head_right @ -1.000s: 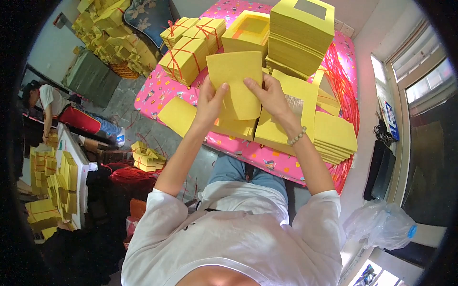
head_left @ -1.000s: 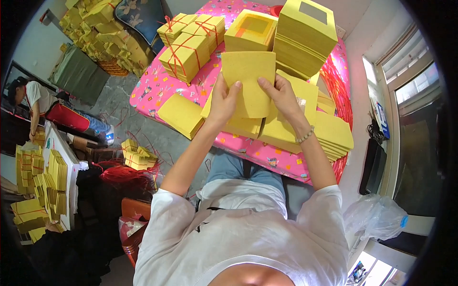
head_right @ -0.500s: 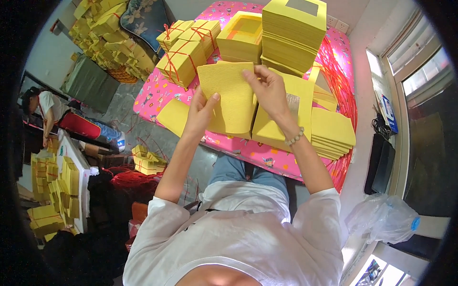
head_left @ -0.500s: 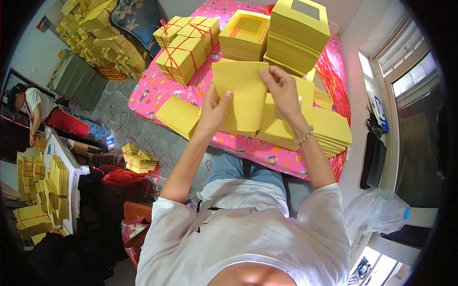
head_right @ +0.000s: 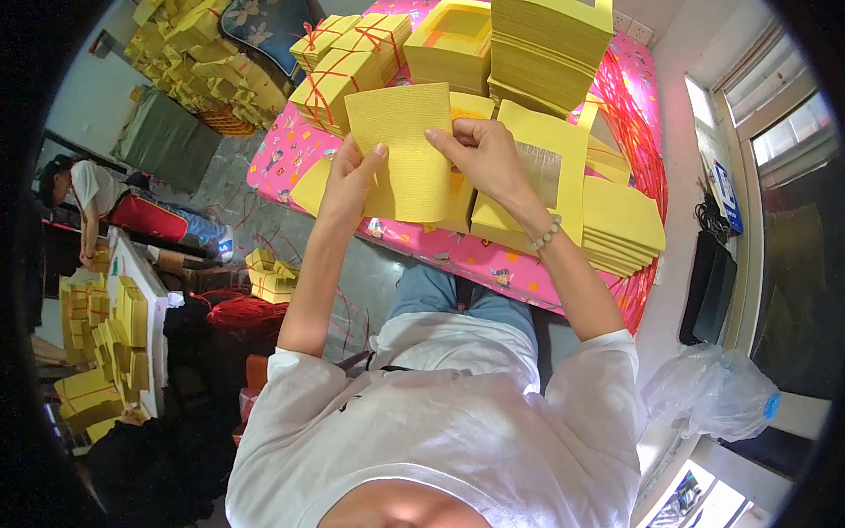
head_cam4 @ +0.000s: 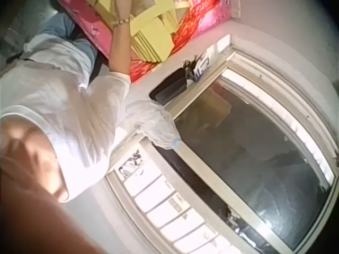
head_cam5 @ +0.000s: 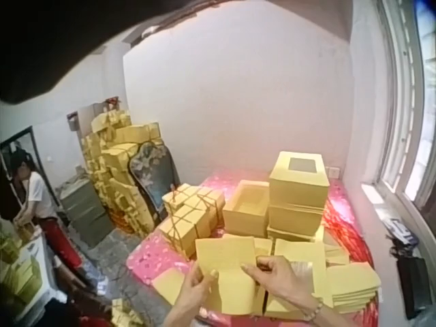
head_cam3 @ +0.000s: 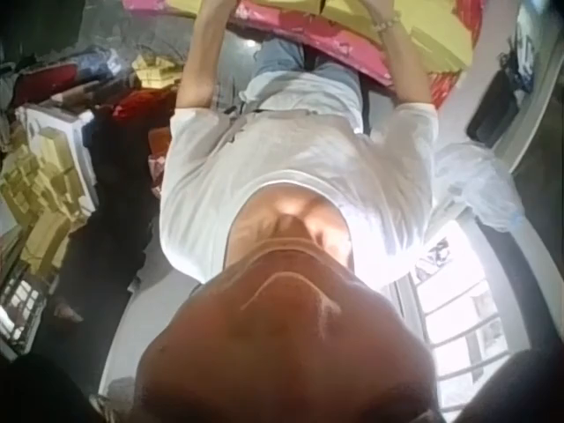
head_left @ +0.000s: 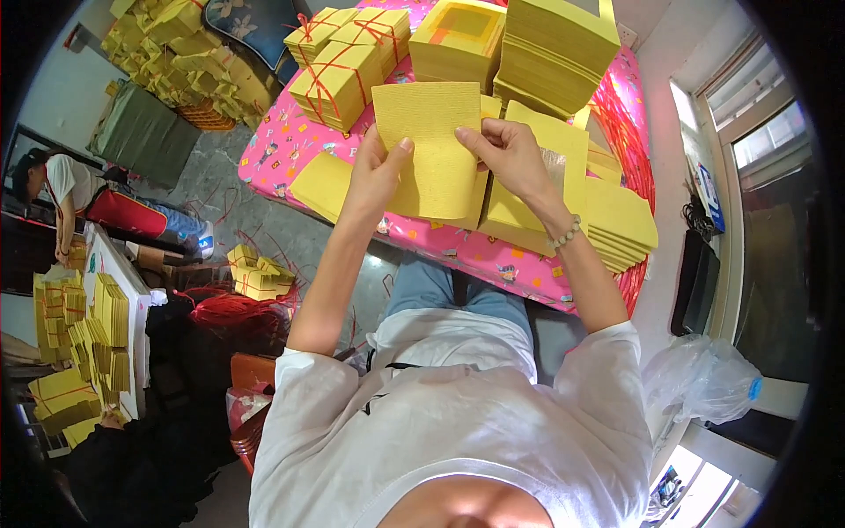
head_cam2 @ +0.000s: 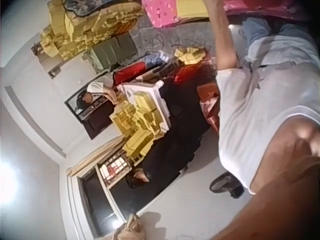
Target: Counting and stacking sheets of yellow paper into stacks or boxes.
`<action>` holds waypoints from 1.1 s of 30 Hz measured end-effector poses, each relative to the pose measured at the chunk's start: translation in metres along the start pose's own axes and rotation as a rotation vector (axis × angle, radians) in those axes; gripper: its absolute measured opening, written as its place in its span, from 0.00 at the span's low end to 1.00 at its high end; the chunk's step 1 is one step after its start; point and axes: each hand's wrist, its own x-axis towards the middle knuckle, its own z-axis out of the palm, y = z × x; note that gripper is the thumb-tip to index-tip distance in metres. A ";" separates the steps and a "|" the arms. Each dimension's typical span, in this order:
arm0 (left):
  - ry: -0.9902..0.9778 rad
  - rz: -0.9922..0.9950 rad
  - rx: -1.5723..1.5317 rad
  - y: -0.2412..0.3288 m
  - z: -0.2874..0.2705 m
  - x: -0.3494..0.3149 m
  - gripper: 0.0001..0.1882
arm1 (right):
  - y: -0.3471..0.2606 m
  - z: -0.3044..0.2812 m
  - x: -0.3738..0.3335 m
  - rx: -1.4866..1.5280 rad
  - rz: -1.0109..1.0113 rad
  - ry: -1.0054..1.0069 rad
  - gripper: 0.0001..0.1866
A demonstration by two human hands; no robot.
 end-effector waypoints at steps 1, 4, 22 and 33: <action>0.018 -0.002 -0.003 0.000 -0.003 0.000 0.18 | -0.004 0.006 -0.001 0.053 -0.019 0.009 0.17; 0.032 -0.017 0.005 0.004 -0.010 0.000 0.18 | 0.000 0.011 -0.001 0.037 -0.021 -0.021 0.20; 0.275 -0.002 -0.042 0.003 -0.058 -0.010 0.16 | -0.005 0.050 0.013 -0.074 0.013 -0.306 0.17; 0.410 0.009 -0.208 -0.006 -0.084 -0.020 0.17 | 0.001 0.072 0.023 -0.074 0.017 -0.345 0.14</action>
